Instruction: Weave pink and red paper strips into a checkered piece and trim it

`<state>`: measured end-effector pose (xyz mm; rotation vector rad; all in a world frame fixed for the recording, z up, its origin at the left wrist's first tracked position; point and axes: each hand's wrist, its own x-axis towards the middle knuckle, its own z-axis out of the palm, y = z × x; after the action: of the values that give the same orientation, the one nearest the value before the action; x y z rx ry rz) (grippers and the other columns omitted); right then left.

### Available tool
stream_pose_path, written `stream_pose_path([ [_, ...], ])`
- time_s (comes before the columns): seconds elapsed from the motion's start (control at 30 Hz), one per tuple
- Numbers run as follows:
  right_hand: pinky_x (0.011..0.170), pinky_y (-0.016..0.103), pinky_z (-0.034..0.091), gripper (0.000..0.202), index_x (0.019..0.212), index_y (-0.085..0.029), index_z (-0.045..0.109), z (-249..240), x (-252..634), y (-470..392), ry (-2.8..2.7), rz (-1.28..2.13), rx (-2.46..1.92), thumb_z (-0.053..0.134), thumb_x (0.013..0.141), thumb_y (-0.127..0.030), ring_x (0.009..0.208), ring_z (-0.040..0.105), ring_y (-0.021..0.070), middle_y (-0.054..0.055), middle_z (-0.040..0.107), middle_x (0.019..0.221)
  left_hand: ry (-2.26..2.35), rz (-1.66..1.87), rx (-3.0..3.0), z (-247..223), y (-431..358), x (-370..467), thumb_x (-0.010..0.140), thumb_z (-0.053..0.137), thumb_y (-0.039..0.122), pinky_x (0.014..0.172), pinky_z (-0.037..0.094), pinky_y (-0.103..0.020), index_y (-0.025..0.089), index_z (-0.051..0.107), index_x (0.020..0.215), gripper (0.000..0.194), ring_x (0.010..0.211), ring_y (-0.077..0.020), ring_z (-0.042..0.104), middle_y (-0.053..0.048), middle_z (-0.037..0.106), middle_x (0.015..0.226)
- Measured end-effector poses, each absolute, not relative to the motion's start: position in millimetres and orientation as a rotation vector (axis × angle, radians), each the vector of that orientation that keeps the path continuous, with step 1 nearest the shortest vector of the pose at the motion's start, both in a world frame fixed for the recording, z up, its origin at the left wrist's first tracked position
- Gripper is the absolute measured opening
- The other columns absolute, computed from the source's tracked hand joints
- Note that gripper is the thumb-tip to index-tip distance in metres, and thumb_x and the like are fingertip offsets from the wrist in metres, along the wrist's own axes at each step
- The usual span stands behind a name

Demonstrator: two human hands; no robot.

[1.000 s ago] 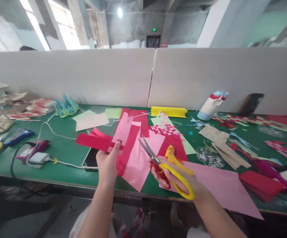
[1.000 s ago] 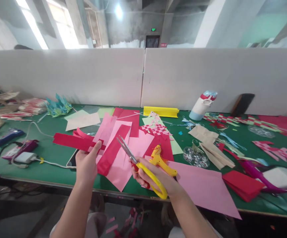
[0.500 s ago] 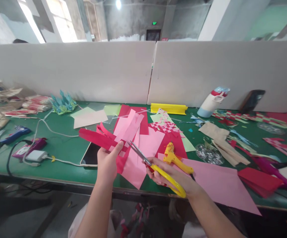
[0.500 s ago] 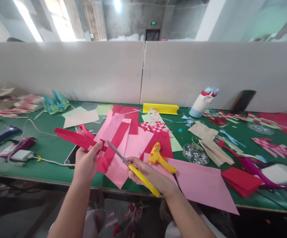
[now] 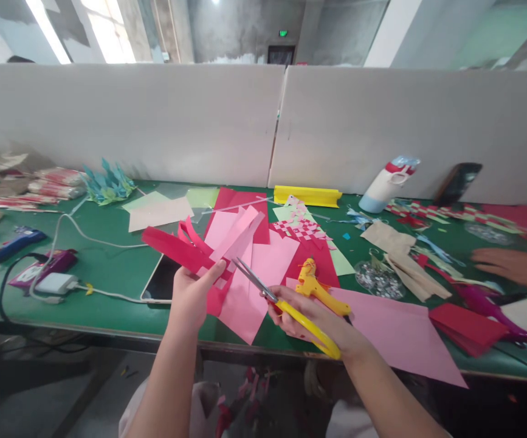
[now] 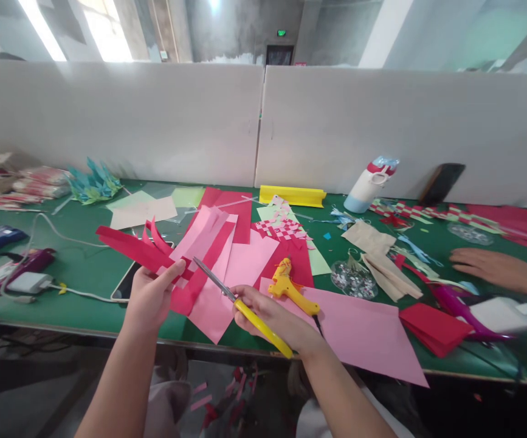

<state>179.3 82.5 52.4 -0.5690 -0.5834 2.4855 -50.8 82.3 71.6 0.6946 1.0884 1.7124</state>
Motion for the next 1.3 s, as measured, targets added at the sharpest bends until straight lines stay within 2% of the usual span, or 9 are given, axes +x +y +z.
stream_pose_path([
  [0.1,0.062,0.019,0.051,0.026,0.086,-0.022,0.057,50.4,182.4,83.5,-0.408,2.477,-0.606,0.07,0.067,-0.01,0.083,0.056,0.0096,-0.002,0.055,0.088,1.073,1.71,0.692,71.2,82.3,-51.2,0.056,0.086,0.024,0.063,0.056,-0.027,0.014,0.068,0.067,0.023,0.063,-0.0178,0.068,-0.004,0.071,0.065],
  [0.2,0.056,0.019,0.046,0.02,0.089,-0.021,0.059,46.8,183.0,81.4,-0.805,2.34,-0.697,0.071,0.073,-0.024,0.079,0.056,0.012,0.001,0.056,0.087,1.009,1.671,0.706,72.5,81.7,-51.4,0.059,0.084,0.024,0.067,0.056,-0.028,0.015,0.068,0.074,0.024,0.067,-0.0174,0.069,-0.003,0.072,0.07],
  [0.27,0.052,0.019,0.041,0.024,0.094,-0.02,0.061,46.4,180.7,78.7,-0.946,2.266,-0.737,0.072,0.075,-0.028,0.073,0.054,0.0123,0.003,0.056,0.085,0.97,1.641,0.714,74.3,80.9,-51.1,0.06,0.084,0.023,0.07,0.055,-0.029,0.016,0.068,0.081,0.027,0.071,-0.0174,0.069,-0.002,0.072,0.075],
  [0.47,0.048,0.022,0.026,0.032,0.1,-0.019,0.06,55.0,173.8,76.8,-1.263,2.175,-0.741,0.066,0.079,-0.043,0.053,0.038,0.0077,0.001,0.052,0.075,0.935,1.605,0.675,76.8,79.9,-50.5,0.061,0.083,0.022,0.075,0.055,-0.031,0.018,0.067,0.095,0.038,0.081,-0.0196,0.07,-0.004,0.073,0.088],
  [0.6,0.049,0.023,0.023,0.035,0.103,-0.02,0.058,55.7,174.8,76.7,-1.395,2.14,-0.724,0.067,0.079,-0.043,0.051,0.032,0.0064,0.0,0.053,0.078,0.931,1.581,0.593,74.7,80.5,-52.4,0.059,0.083,0.02,0.071,0.055,-0.028,0.019,0.067,0.09,0.035,0.075,-0.0171,0.069,-0.002,0.073,0.081],
  [0.8,0.05,0.024,0.025,0.04,0.111,-0.019,0.059,48.4,175.4,73.1,-1.298,2.194,-0.631,0.063,0.082,-0.046,0.052,0.036,0.0072,0.001,0.054,0.08,0.891,1.496,0.514,75.2,77.8,-53.8,0.058,0.083,0.017,0.067,0.055,-0.025,0.017,0.065,0.076,0.025,0.067,-0.0131,0.066,0.001,0.07,0.071],
  [1.07,0.049,0.022,0.024,0.041,0.105,-0.02,0.059,54.2,173.0,74.9,-1.314,2.146,-0.722,0.069,0.076,-0.046,0.05,0.033,0.0058,-0.001,0.052,0.077,0.952,1.53,0.607,76.4,80.7,-49.7,0.061,0.082,0.024,0.074,0.056,-0.031,0.015,0.067,0.091,0.034,0.078,-0.0182,0.069,-0.006,0.073,0.09],
  [1.2,0.049,0.021,0.025,0.031,0.101,-0.02,0.057,46.2,173.1,79.1,-1.357,2.112,-0.718,0.062,0.082,-0.044,0.049,0.035,0.006,-0.002,0.05,0.072,0.954,1.547,0.659,73.7,82.6,-48.8,0.059,0.084,0.025,0.078,0.056,-0.034,0.012,0.067,0.094,0.04,0.085,-0.0223,0.07,-0.01,0.073,0.096],
  [1.3,0.048,0.022,0.025,0.031,0.103,-0.02,0.058,40.0,172.3,81.0,-1.326,2.13,-0.707,0.055,0.086,-0.045,0.047,0.033,0.0072,-0.003,0.049,0.064,0.975,1.559,0.648,72.4,83.1,-47.5,0.059,0.085,0.024,0.08,0.055,-0.034,0.012,0.068,0.093,0.04,0.084,-0.0212,0.07,-0.01,0.073,0.095],
])
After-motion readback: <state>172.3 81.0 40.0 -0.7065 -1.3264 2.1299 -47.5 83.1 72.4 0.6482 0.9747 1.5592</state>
